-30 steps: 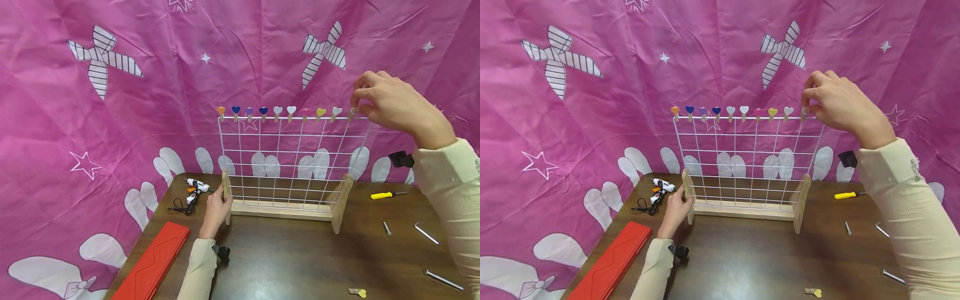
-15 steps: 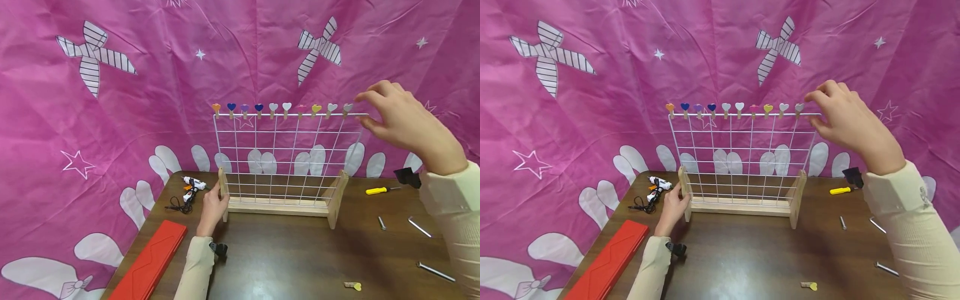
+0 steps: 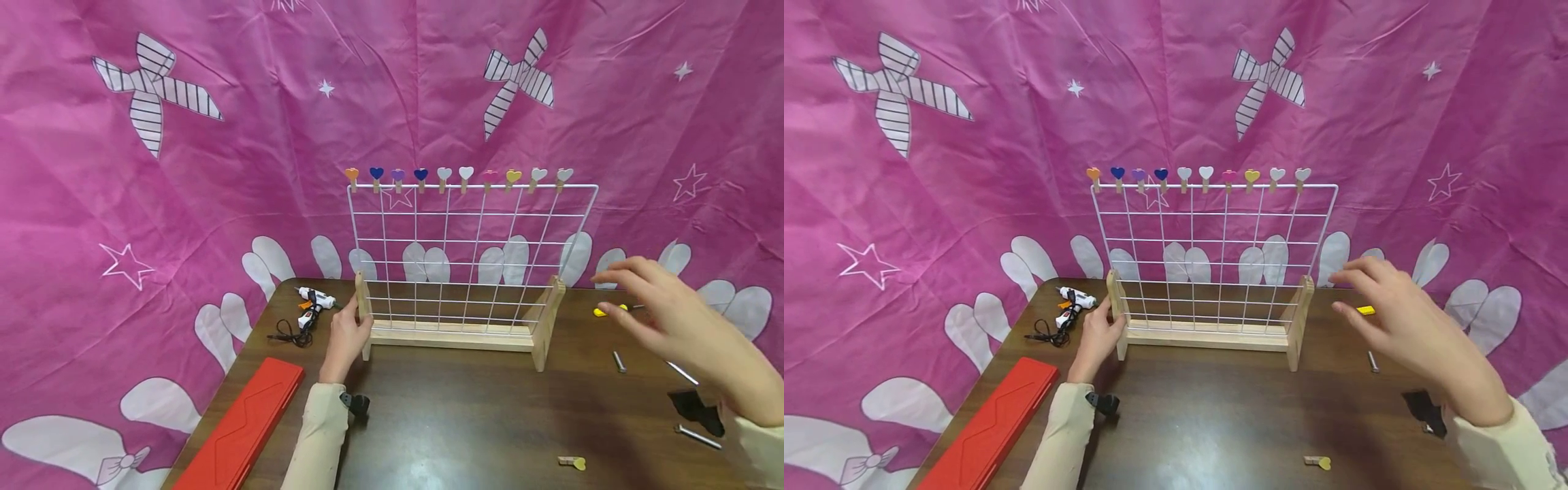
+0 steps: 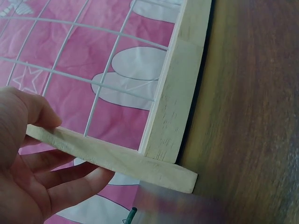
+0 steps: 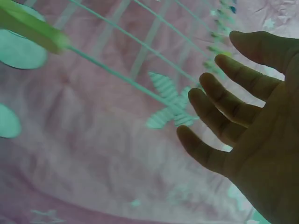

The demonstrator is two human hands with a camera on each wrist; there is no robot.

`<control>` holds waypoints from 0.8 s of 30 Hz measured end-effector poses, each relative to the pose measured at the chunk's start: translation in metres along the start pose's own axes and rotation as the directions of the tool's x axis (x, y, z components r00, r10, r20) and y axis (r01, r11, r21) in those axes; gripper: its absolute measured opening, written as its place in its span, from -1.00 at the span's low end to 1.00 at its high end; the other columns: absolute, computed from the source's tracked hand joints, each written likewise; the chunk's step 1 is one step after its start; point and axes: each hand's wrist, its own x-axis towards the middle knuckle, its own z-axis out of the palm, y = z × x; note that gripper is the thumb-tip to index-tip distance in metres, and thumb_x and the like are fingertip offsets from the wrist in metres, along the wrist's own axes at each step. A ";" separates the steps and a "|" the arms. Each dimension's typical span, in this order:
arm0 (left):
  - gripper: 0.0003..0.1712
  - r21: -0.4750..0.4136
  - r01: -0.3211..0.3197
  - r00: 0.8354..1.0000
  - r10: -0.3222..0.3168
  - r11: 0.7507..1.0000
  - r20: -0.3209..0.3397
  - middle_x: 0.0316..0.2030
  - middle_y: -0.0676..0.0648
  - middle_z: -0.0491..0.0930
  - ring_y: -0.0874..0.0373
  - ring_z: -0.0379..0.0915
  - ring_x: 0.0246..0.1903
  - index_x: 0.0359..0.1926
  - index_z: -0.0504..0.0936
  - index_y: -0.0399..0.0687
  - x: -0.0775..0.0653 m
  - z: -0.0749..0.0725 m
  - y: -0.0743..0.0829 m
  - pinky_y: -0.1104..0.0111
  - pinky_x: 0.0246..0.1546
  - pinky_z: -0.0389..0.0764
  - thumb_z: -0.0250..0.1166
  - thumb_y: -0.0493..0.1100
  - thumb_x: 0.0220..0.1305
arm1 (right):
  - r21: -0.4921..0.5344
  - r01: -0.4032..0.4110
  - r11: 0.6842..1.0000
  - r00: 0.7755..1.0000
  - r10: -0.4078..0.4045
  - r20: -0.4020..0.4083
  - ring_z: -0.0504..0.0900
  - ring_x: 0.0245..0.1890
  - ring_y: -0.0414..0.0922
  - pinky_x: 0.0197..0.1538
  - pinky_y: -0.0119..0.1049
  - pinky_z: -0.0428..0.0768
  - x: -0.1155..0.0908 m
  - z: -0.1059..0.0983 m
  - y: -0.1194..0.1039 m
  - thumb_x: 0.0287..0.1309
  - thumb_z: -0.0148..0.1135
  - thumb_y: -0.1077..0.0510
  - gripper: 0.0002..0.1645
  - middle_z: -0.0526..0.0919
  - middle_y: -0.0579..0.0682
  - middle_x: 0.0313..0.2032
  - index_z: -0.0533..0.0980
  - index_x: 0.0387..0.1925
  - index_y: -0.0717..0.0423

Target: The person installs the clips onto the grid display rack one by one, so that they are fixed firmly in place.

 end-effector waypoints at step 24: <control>-0.39 -0.013 0.027 1.000 -0.027 1.000 0.010 -0.32 -0.19 0.63 0.12 0.49 -0.51 0.26 0.36 -0.03 0.000 0.000 0.002 0.27 -0.52 0.53 0.19 -0.22 0.14 | 0.070 -0.298 0.952 0.826 0.221 0.519 0.52 -0.26 -0.04 -0.31 0.06 0.44 -0.159 0.114 -0.007 -0.23 0.44 -0.08 -0.70 0.52 -0.11 -0.25 0.55 -0.38 -0.20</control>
